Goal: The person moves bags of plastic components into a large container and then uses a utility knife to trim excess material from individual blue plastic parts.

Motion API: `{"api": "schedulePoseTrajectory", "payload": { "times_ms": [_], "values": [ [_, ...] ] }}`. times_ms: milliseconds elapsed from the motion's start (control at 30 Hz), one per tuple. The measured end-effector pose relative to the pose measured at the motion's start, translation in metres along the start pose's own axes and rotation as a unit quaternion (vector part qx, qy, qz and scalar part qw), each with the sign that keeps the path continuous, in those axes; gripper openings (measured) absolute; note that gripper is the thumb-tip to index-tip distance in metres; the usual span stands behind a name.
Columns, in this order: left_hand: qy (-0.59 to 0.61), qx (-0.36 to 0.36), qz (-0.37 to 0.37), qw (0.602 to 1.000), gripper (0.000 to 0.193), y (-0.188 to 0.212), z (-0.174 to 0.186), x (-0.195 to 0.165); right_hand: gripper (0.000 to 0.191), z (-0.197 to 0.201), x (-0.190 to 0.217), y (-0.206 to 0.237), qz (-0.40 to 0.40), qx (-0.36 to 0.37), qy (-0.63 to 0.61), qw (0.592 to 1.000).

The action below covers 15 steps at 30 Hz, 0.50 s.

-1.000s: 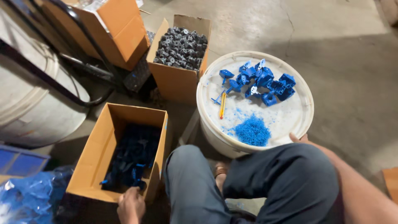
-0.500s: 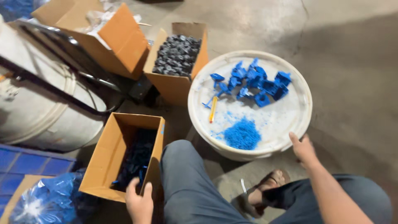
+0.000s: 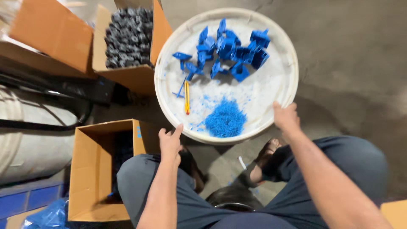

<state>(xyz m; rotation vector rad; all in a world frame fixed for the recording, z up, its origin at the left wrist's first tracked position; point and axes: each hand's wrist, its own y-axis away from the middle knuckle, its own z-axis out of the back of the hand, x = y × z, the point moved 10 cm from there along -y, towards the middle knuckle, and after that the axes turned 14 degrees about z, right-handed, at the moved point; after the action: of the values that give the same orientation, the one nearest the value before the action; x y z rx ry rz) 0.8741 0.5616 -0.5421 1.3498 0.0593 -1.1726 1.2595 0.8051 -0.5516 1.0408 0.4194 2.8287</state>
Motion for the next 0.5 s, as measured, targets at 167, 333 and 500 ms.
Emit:
{"api": "schedulePoseTrajectory", "payload": {
  "times_ms": [167,333,500],
  "values": [
    [0.111,0.174,-0.031,0.978,0.083,-0.029,-0.039,0.013,0.086,-0.016,-0.022,-0.016,0.02,-0.021,0.027,0.999],
    [0.052,0.138,0.037,0.988,0.072,-0.048,-0.046,0.043,0.069,-0.019,-0.016,-0.003,0.031,-0.028,-0.061,0.997],
    [0.06,0.163,0.055,0.983,0.067,-0.049,-0.049,0.047,0.067,-0.018,-0.006,0.008,0.006,-0.021,-0.115,0.993]
  ]
}}
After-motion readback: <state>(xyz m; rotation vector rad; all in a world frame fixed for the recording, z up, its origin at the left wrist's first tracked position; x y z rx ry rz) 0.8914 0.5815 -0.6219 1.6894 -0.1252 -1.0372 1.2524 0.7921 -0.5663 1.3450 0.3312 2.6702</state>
